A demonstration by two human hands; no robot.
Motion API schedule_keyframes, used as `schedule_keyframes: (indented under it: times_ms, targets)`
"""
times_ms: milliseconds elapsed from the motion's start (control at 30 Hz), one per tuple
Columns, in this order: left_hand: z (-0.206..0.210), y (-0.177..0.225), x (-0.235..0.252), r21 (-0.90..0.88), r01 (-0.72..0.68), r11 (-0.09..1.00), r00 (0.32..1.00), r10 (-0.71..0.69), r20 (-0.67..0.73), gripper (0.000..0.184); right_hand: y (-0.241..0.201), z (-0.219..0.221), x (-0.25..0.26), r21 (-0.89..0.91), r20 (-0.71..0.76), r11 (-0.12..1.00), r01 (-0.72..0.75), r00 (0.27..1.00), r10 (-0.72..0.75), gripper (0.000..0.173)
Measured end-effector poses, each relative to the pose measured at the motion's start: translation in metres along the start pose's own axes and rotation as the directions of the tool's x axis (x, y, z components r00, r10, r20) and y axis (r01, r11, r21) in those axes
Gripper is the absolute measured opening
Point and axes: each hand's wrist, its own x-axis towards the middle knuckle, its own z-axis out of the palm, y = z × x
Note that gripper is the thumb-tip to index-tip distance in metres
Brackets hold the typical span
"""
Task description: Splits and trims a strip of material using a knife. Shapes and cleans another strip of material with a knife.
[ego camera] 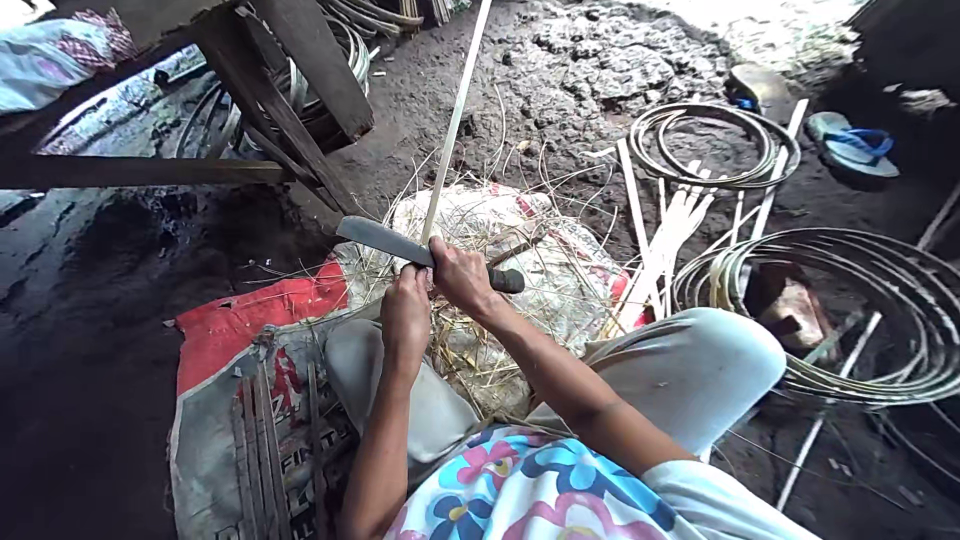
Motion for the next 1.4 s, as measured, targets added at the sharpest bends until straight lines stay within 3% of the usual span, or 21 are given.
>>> schedule_keyframes:
  times_ms: [200, 300, 400, 533, 633, 700, 733, 800, 867, 900, 933, 967, 1033, 1100, 1200, 1400]
  targets:
    - [-0.017, 0.004, -0.008, -0.012, -0.018, 1.000, 0.999, 0.018, -0.030, 0.031, 0.010, 0.006, 0.005, -0.011, -0.101, 0.999, 0.046, 0.994, -0.047, 0.011]
    - [-0.028, -0.001, -0.012, -0.038, -0.037, 0.999, 0.998, 0.035, -0.052, 0.031, -0.007, -0.013, 0.027, -0.022, -0.108, 0.998, 0.066, 0.992, -0.068, 0.008]
    - [-0.028, -0.019, -0.044, -0.082, -0.014, 0.997, 0.999, 0.016, 0.029, 0.031, -0.001, -0.041, 0.076, -0.036, 0.038, 0.984, -0.177, 0.983, 0.178, 0.026]
    - [-0.024, -0.073, -0.126, -0.251, 0.029, 0.968, 0.996, -0.006, 0.092, 0.027, 0.061, -0.065, 0.129, 0.064, 0.021, 0.885, -0.462, 0.887, 0.462, 0.037]
    - [-0.032, -0.108, -0.146, -0.490, 0.270, 0.829, 0.911, -0.055, 0.409, 0.026, 0.095, -0.085, 0.138, 0.366, 0.041, 0.792, -0.488, 0.859, 0.510, 0.042]
    - [-0.025, -0.103, -0.122, -0.499, 0.353, 0.791, 0.836, -0.027, 0.548, 0.029, 0.093, -0.083, 0.125, 0.616, 0.080, 0.679, -0.399, 0.889, 0.451, 0.029]
    - [-0.021, -0.094, -0.104, -0.498, 0.357, 0.790, 0.822, -0.013, 0.570, 0.031, 0.085, -0.082, 0.116, 0.735, 0.149, 0.564, -0.377, 0.901, 0.408, 0.021]
    - [-0.012, -0.070, -0.063, -0.538, 0.333, 0.774, 0.822, 0.040, 0.568, 0.035, 0.069, -0.081, 0.100, 0.876, 0.287, 0.302, -0.376, 0.910, 0.300, 0.009]
    - [-0.007, -0.039, -0.019, -0.618, 0.274, 0.737, 0.845, 0.122, 0.521, 0.038, 0.056, -0.083, 0.091, 0.911, 0.342, 0.171, -0.376, 0.918, 0.200, 0.014]
    - [-0.006, -0.021, 0.001, -0.649, 0.250, 0.718, 0.860, 0.144, 0.489, 0.038, 0.051, -0.084, 0.089, 0.916, 0.335, 0.173, -0.361, 0.928, 0.163, 0.017]
    - [-0.005, -0.005, 0.018, -0.661, 0.232, 0.714, 0.879, 0.137, 0.457, 0.036, 0.045, -0.085, 0.088, 0.907, 0.309, 0.250, -0.339, 0.939, 0.151, 0.020]
    - [-0.005, 0.009, 0.032, -0.660, 0.217, 0.719, 0.896, 0.121, 0.427, 0.035, 0.039, -0.087, 0.087, 0.862, 0.251, 0.412, -0.296, 0.955, 0.161, 0.021]
    - [-0.002, 0.028, 0.048, -0.641, 0.164, 0.750, 0.935, 0.089, 0.344, 0.035, 0.025, -0.094, 0.081, 0.555, 0.148, 0.800, -0.227, 0.974, 0.173, 0.028]
    - [0.002, 0.036, 0.062, -0.537, 0.056, 0.842, 0.971, 0.080, 0.227, 0.036, 0.010, -0.083, 0.058, 0.253, 0.003, 0.958, -0.137, 0.990, 0.141, 0.020]
    - [0.005, 0.039, 0.062, -0.320, -0.052, 0.946, 0.993, 0.082, 0.081, 0.033, 0.012, -0.057, 0.045, -0.039, -0.121, 0.998, -0.042, 0.992, 0.037, 0.012]
    - [0.000, 0.039, 0.048, -0.109, -0.114, 0.988, 0.993, 0.114, -0.009, 0.037, 0.014, -0.065, 0.056, -0.037, -0.050, 0.998, -0.050, 0.998, 0.048, 0.009]
